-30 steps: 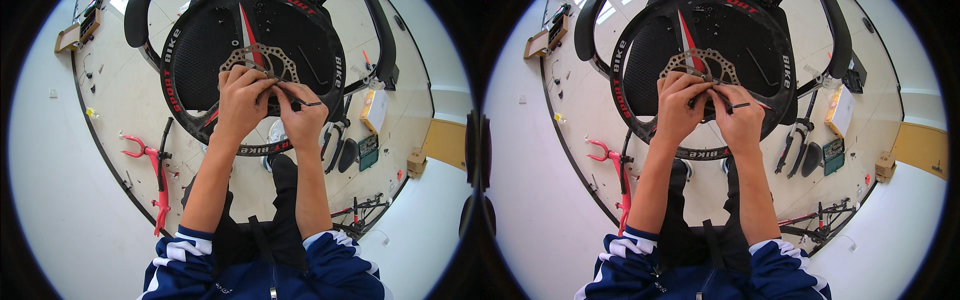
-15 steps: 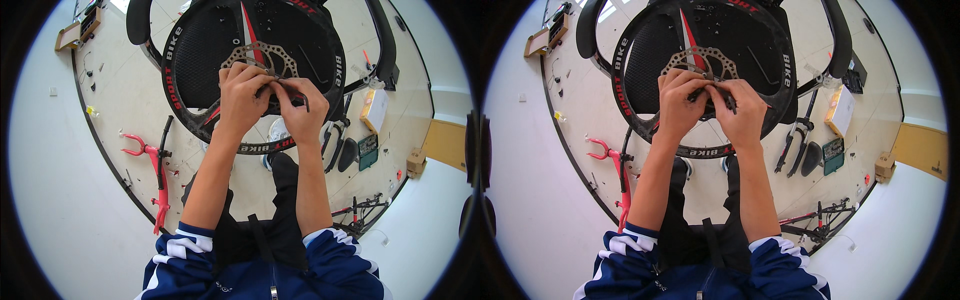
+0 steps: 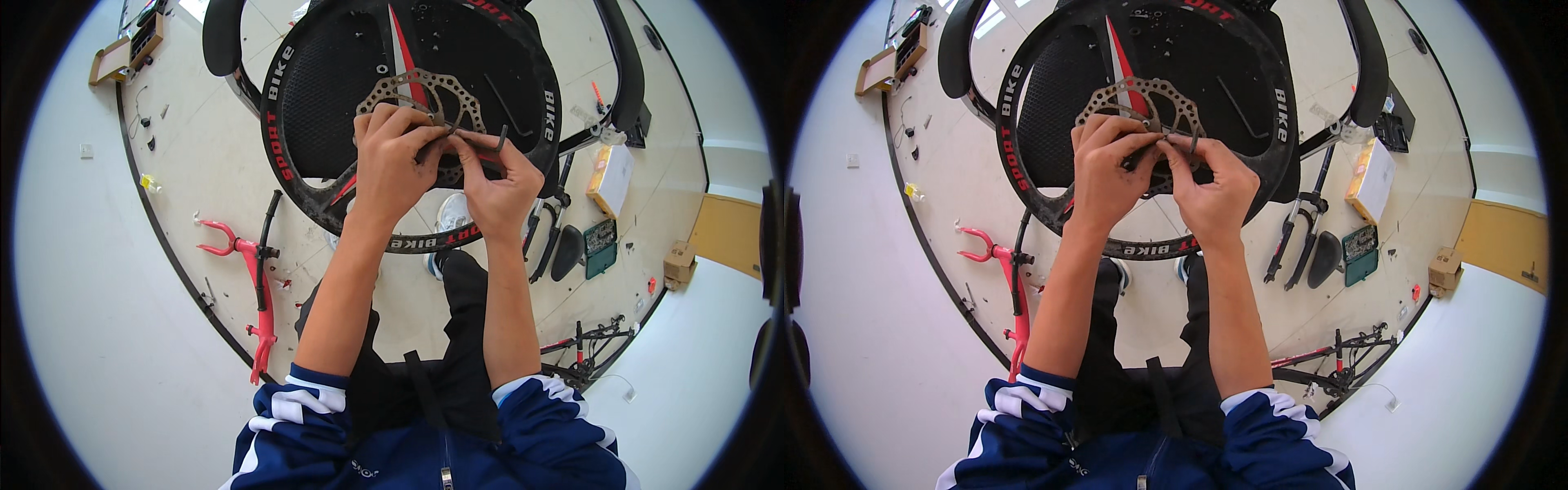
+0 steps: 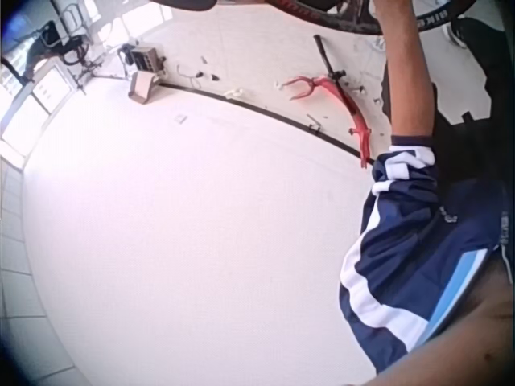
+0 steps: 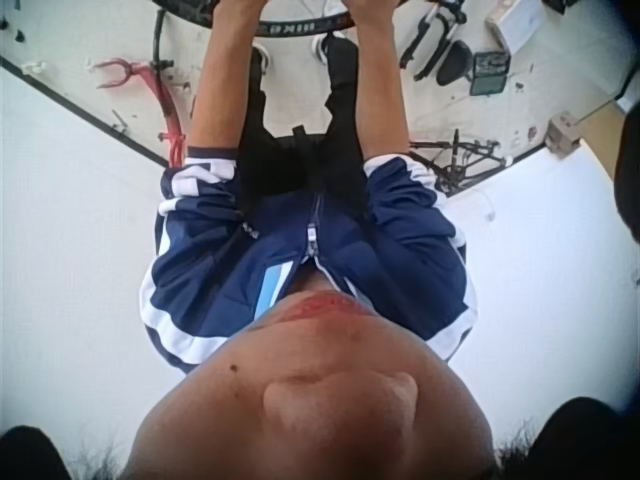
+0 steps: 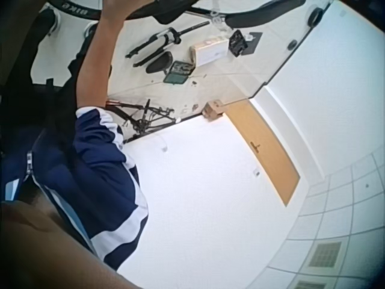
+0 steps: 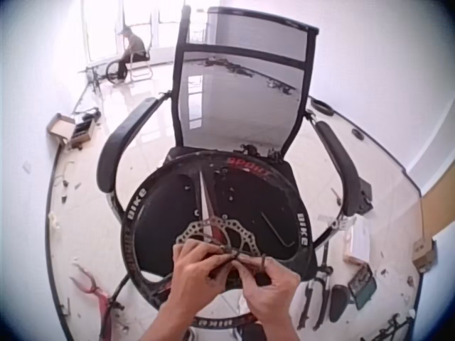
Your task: The person installs a disc brake rotor onto a bicycle wheel hub, aligning the rotor and inserting multiple bolts by hand. They tighten each bolt and then place the assembled wheel on the floor.
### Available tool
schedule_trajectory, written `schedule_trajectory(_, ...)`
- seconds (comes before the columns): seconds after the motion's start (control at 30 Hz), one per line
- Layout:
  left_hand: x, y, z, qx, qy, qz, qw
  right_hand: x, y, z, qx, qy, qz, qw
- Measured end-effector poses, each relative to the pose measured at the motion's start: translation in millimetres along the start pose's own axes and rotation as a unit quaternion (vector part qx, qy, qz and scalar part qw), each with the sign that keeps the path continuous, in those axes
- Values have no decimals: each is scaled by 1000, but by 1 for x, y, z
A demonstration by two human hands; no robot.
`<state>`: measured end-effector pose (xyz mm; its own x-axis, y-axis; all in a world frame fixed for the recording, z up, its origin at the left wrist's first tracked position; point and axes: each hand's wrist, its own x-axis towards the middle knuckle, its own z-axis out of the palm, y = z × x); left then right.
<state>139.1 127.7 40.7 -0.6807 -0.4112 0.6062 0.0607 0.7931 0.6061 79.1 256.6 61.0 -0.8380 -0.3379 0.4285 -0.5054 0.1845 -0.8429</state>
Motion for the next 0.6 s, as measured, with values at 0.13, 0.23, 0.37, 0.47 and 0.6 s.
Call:
schedule_trajectory(0.13,0,1,1,7,3,21,1000,2,-1,1,18,3,15,1000)
schedule_trajectory(0.23,-1,1,0,6,-3,19,1000,0,0,1,24,4,17,1000)
schedule_trajectory(0.37,-2,1,-2,0,-13,16,1000,0,-3,0,-26,-13,-53,998)
schedule_trajectory(0.47,-3,2,-2,1,-8,18,1000,0,-4,3,-44,-18,-83,995)
schedule_trajectory(0.6,-5,5,1,3,4,16,1000,0,-7,4,-53,-9,-72,996)
